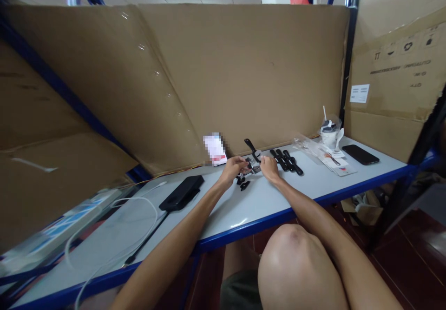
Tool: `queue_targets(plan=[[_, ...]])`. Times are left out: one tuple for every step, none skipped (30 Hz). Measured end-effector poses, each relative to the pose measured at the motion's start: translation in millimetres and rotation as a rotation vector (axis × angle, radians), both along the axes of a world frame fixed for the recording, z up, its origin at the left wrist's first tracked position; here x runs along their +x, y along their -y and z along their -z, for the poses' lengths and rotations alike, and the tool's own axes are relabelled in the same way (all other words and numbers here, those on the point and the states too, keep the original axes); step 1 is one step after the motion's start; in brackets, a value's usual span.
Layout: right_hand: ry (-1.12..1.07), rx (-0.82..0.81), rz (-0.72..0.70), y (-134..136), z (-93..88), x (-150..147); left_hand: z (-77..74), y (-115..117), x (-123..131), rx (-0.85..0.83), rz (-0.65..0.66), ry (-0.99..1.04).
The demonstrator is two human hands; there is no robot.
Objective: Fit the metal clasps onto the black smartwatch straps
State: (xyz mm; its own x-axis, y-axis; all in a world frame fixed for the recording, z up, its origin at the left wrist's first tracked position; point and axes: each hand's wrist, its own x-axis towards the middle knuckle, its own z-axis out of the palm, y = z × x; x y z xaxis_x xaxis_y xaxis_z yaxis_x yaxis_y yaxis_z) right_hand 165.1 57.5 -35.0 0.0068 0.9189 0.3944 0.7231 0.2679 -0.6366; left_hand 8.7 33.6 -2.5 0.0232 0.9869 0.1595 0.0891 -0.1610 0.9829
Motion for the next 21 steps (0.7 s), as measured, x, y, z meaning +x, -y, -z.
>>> queue_targets(plan=[[0.021,0.000,-0.006,1,-0.3,-1,-1.3,1,0,-0.001,0.000,0.058],[0.038,0.000,-0.012,3,-0.5,-3,-2.1,2,1,0.000,0.001,0.105],[0.051,0.000,-0.019,4,-0.7,-5,-2.2,3,2,0.000,-0.001,0.143],[0.059,-0.003,-0.026,5,-1.0,-6,-1.6,4,3,0.002,-0.008,0.172],[0.065,-0.006,-0.034,7,-1.4,-8,-0.4,3,4,0.004,-0.020,0.190],[0.069,-0.010,-0.042,9,-1.8,-10,1.3,3,5,0.012,-0.037,0.199],[0.072,-0.014,-0.050,10,-2.2,-11,3.5,1,5,0.028,-0.057,0.197],[0.073,-0.017,-0.056,11,-2.6,-12,5.8,0,6,0.052,-0.082,0.180],[0.073,-0.019,-0.061,13,-3.0,-13,8.2,-2,6,0.083,-0.110,0.150],[0.072,-0.019,-0.066,14,-3.3,-14,10.5,-4,6,0.114,-0.137,0.113],[0.071,-0.019,-0.072,14,-3.5,-14,12.6,-6,5,0.141,-0.158,0.075],[0.069,-0.020,-0.078,15,-3.6,-14,14.4,-7,5,0.161,-0.172,0.042],[0.066,-0.020,-0.086,15,-3.7,-14,15.7,-8,4,0.173,-0.180,0.016],[0.060,-0.022,-0.096,15,-3.7,-14,16.8,-8,4,0.174,-0.185,-0.001],[0.050,-0.023,-0.106,14,-3.6,-14,17.5,-8,5,0.167,-0.186,-0.009],[0.035,-0.024,-0.113,14,-3.6,-14,17.8,-8,5,0.156,-0.188,-0.014],[0.016,-0.026,-0.118,14,-3.6,-14,17.9,-7,7,0.144,-0.189,-0.015],[-0.006,-0.026,-0.125,13,-3.5,-14,17.8,-5,8,0.130,-0.187,-0.007],[-0.030,-0.027,-0.135,13,-3.4,-14,17.4,-4,10,0.114,-0.183,0.013],[-0.055,-0.029,-0.148,13,-3.2,-14,16.8,-2,12,0.098,-0.180,0.042],[-0.085,-0.032,-0.166,13,-2.8,-14,16.1,0,13,0.081,-0.182,0.077]])
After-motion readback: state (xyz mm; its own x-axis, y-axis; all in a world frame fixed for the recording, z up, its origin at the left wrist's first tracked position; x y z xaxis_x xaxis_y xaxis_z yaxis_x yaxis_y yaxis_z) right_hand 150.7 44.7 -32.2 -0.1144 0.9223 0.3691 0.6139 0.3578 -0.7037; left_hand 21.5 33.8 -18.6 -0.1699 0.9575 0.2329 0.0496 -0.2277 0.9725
